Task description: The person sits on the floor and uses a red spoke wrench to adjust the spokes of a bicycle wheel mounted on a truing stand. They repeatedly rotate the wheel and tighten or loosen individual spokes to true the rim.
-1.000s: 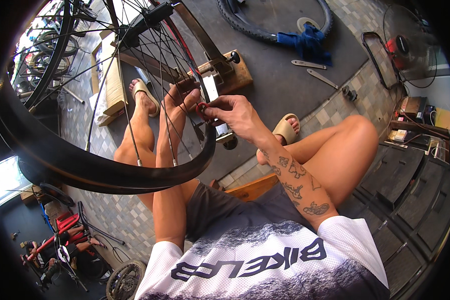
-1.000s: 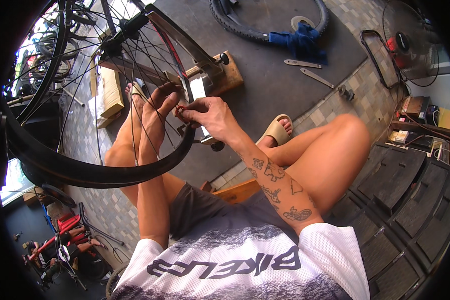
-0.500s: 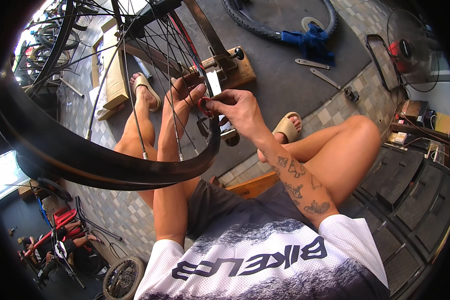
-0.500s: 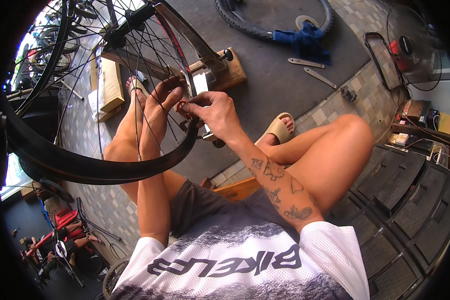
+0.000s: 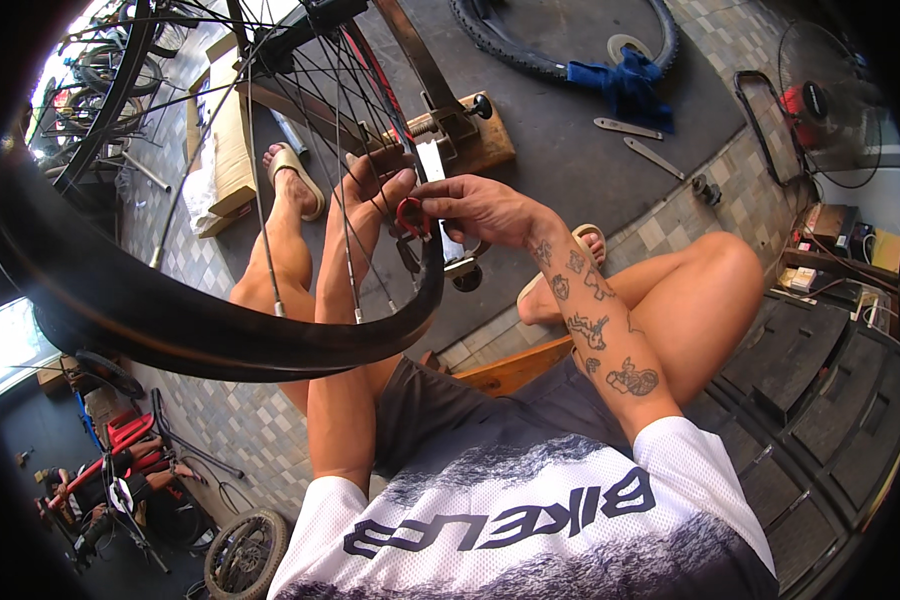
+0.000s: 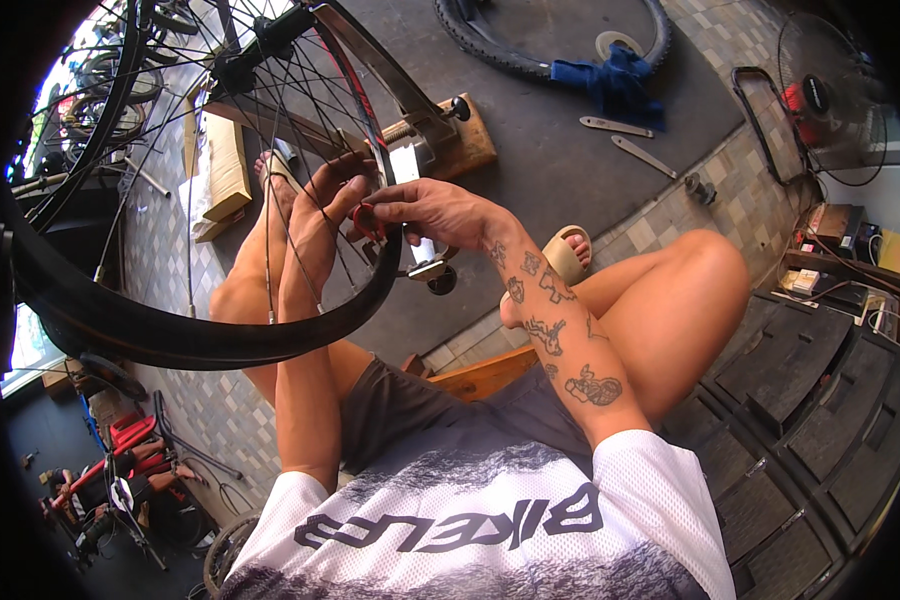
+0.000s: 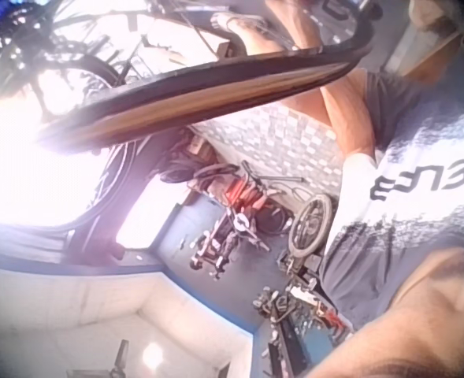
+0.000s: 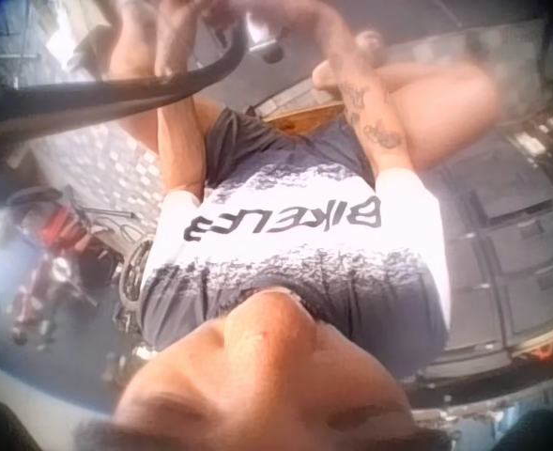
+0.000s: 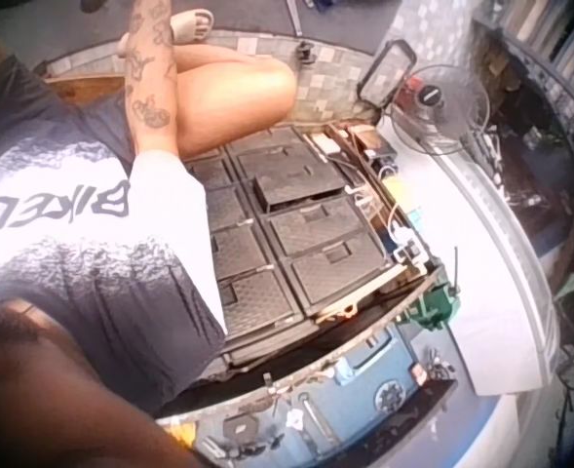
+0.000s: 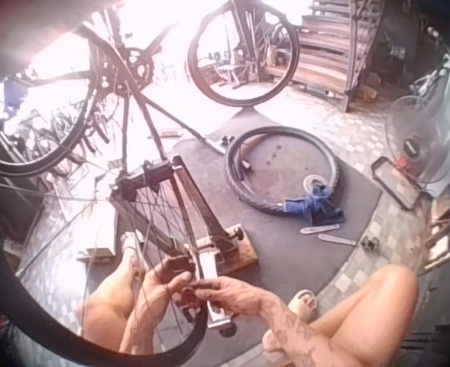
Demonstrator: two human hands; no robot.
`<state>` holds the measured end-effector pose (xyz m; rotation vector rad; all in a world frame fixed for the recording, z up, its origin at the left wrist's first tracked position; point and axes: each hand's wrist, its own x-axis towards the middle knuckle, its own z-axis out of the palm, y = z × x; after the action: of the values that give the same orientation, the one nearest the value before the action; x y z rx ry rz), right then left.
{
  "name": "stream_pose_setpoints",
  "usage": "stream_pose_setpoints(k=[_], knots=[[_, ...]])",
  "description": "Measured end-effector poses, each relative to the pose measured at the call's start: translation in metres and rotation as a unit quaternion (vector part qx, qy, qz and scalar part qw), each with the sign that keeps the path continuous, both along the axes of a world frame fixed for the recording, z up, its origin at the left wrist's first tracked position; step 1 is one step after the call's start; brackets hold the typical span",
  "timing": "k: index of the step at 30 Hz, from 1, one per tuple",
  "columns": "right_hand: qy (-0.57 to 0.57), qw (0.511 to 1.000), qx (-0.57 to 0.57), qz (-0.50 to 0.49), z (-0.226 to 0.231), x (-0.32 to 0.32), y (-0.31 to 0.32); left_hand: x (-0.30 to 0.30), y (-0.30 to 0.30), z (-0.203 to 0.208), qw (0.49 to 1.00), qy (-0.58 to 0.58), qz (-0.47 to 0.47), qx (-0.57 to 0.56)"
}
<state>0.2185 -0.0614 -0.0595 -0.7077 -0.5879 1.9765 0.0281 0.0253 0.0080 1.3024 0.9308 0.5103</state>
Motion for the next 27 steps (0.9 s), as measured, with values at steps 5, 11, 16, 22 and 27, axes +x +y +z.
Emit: stream_pose_setpoints(k=[5,11,16,22,27], knots=[[-0.002,0.999,0.033,-0.006,0.009,-0.003,-0.001,0.0,0.0,0.005,1.0,0.012,-0.003,-0.001],[-0.062,0.997,0.054,-0.008,0.022,-0.004,-0.004,-0.002,-0.005,0.019,0.999,0.039,-0.028,0.025],[-0.002,0.999,0.024,0.047,0.017,0.0,-0.003,-0.001,-0.007,0.022,0.999,0.029,-0.02,-0.004],[0.013,0.999,0.03,0.033,0.018,-0.009,-0.001,-0.002,-0.006,0.018,0.999,0.03,-0.024,0.031],[-0.456,0.863,0.082,-0.202,0.049,-0.045,-0.007,0.001,-0.002,0.013,0.999,0.025,-0.011,-0.025]])
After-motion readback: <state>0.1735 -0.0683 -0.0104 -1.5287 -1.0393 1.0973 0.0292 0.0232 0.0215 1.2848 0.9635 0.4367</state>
